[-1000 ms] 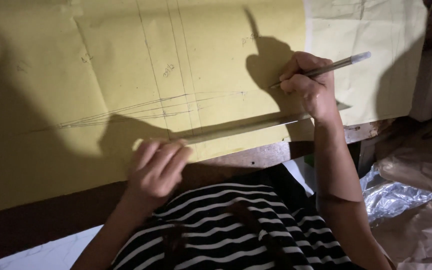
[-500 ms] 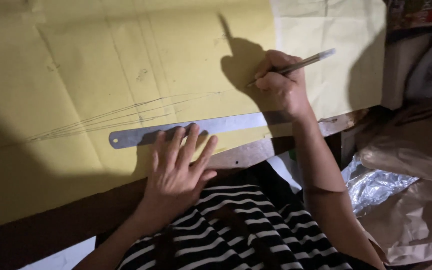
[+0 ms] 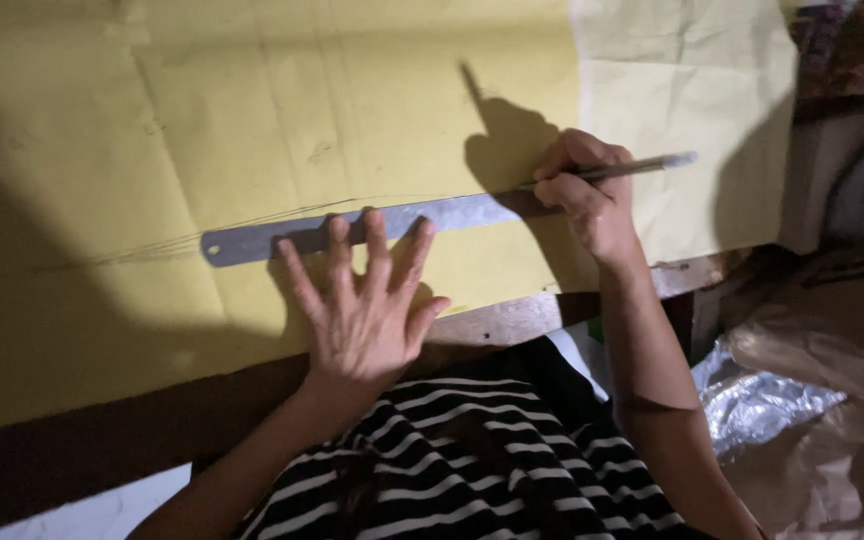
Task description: Drafting a garment pattern on yellow paper using a ruler, pen, and measuring tape while referring to a notebook for measurements.
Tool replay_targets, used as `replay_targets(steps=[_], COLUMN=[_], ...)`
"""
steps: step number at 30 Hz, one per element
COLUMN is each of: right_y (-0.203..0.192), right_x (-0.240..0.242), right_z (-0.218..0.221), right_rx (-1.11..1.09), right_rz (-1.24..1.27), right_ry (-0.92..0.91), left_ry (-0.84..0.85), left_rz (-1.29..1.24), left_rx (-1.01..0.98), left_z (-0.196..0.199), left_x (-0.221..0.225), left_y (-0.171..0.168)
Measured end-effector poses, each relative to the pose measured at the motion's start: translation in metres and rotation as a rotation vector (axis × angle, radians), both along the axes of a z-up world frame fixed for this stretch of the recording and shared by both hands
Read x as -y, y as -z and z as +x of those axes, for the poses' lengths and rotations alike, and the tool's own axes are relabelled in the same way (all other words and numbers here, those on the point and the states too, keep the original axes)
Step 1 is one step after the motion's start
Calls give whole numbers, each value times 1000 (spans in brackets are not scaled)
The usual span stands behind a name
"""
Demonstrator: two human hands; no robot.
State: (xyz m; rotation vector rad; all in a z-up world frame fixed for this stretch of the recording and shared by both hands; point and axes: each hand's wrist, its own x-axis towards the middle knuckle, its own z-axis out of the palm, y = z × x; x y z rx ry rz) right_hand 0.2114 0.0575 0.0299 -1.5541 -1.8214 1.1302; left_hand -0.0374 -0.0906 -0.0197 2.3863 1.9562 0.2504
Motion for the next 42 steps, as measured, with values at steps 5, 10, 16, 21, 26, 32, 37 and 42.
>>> replay_targets(steps=[5,10,16,21,26,32,37,42], right_y=[-4,4,12,13,14,12,12,7], right_x=[7,10,15,16,16,18,16,13], right_z=[-7,-6,-3,-2,-2,-5,-4,-2], right_rx=[0,21,-45,-14,-27,-36,-43,-29], right_rz=[1,30,49,42,83,82,61,59], right_ry=[37,76,113,140,118,118,126,91], left_ry=[-74,22,25,26,21,13,35,12], left_rz=[85,-107,-80,-71,-74,-71,-94,30], left_rx=[31,9,15,46,51,56,-37,-137], left_z=[4,-5,-7,-8,-8,-6,-2,16], left_x=[0,-4,-6,-8,-8,-8,-13,-16], left_y=[12,-16,-20,-21,-22,-18,-24,0])
